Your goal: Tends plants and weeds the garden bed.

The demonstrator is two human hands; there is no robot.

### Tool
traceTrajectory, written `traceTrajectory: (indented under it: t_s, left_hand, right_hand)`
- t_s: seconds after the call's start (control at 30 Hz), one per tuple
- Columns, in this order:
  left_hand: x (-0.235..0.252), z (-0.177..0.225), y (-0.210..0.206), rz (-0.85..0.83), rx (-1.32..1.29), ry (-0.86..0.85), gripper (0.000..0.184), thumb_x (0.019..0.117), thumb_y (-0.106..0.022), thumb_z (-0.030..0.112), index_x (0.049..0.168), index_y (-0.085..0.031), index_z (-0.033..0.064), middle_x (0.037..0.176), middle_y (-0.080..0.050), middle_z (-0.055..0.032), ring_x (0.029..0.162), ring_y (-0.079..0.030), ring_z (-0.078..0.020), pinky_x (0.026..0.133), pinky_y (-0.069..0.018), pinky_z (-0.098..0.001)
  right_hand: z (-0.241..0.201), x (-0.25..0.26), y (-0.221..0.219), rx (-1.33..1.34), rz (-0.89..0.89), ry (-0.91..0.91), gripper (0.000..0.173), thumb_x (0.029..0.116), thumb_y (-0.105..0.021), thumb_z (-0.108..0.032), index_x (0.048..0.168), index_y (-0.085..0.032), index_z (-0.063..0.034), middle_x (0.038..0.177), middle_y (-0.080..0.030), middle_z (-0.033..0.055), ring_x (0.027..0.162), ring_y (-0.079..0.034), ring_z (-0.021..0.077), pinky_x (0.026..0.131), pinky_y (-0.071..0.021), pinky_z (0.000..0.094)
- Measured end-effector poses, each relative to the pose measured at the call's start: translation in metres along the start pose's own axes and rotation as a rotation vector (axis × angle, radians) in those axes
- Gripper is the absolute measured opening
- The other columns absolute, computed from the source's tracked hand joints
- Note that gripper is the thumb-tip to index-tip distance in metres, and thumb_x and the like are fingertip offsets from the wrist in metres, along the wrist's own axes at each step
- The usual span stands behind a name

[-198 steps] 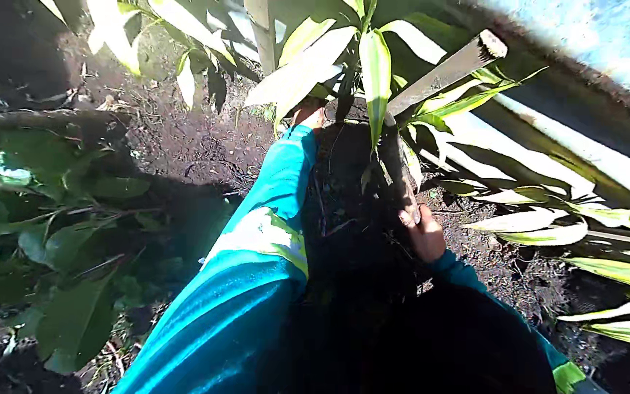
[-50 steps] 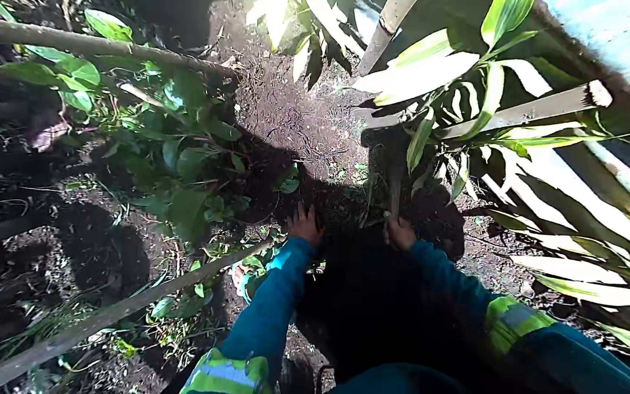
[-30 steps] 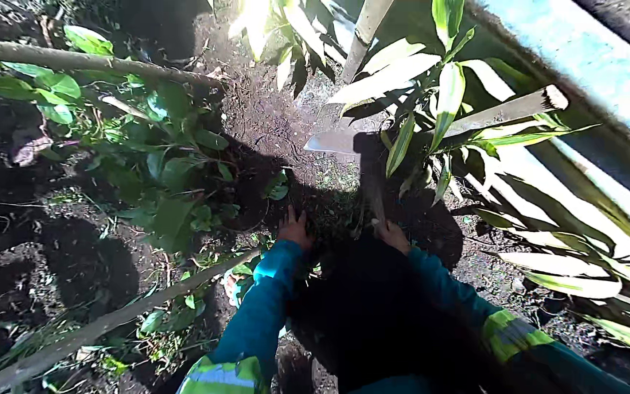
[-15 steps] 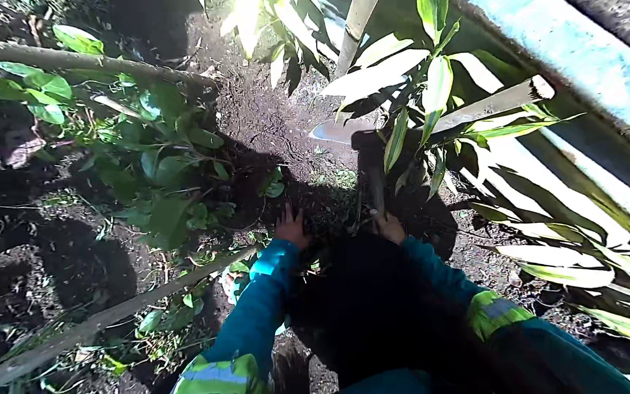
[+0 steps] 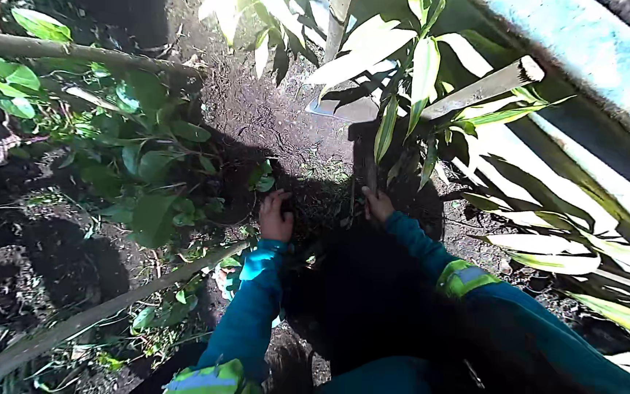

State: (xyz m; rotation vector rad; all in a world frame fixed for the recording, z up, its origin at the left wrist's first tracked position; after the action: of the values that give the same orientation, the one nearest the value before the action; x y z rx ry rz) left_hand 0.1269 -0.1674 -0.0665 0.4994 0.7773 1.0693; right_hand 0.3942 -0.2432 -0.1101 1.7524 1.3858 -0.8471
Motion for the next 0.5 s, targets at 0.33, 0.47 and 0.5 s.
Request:
traceTrajectory:
  t_s: [0.33,0.47,0.5]
  left_hand:
    - [-0.026,0.0,-0.005,0.124,-0.113,0.001,0.027,0.0848,-0.059,-0.001,0.11,-0.07,-0.0025,0.143,-0.055,-0.0249,0.136,-0.049,-0.0442,0.113,-0.0388,-0.0603]
    - [-0.038,-0.009,-0.013,0.225,-0.106,-0.022,0.023,0.0837,-0.06,-0.001,0.104,-0.069,-0.0042,0.135,-0.06,-0.0261,0.127,-0.055,-0.0449,0.107,-0.0433,-0.0598]
    - [-0.041,-0.01,-0.015,0.254,-0.097,-0.035,0.021,0.083,-0.061,-0.001,0.102,-0.069,-0.0051,0.131,-0.062,-0.0266,0.126,-0.056,-0.0452,0.106,-0.0441,-0.0596]
  right_hand:
    - [0.091,-0.057,0.013,-0.191,-0.042,-0.001,0.044,0.1094,-0.051,-0.028,0.123,-0.058,0.013,0.096,-0.065,0.0212,0.085,-0.061,0.0236,0.085,-0.0514,0.0421]
    - [0.016,-0.001,-0.001,0.019,0.056,0.013,0.044,0.1134,-0.04,-0.031,0.114,-0.054,0.0105,0.066,-0.052,0.0042,0.052,-0.053,0.0112,0.058,-0.0529,0.028]
    - [0.02,0.013,-0.006,0.028,0.07,-0.01,0.048,0.1131,-0.04,-0.035,0.119,-0.054,0.0109,0.068,-0.053,0.0062,0.054,-0.054,0.0138,0.06,-0.0535,0.0307]
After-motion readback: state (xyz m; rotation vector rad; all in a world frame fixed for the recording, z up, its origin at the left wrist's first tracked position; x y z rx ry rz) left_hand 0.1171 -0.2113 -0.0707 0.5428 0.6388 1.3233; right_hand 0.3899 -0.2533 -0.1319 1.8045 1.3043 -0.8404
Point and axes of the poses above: each hand's wrist, its own x-axis towards the middle knuckle, its own y-axis out of the back of the hand, z = x × y, the point moved 2 cm from there along x, towards the middle knuckle
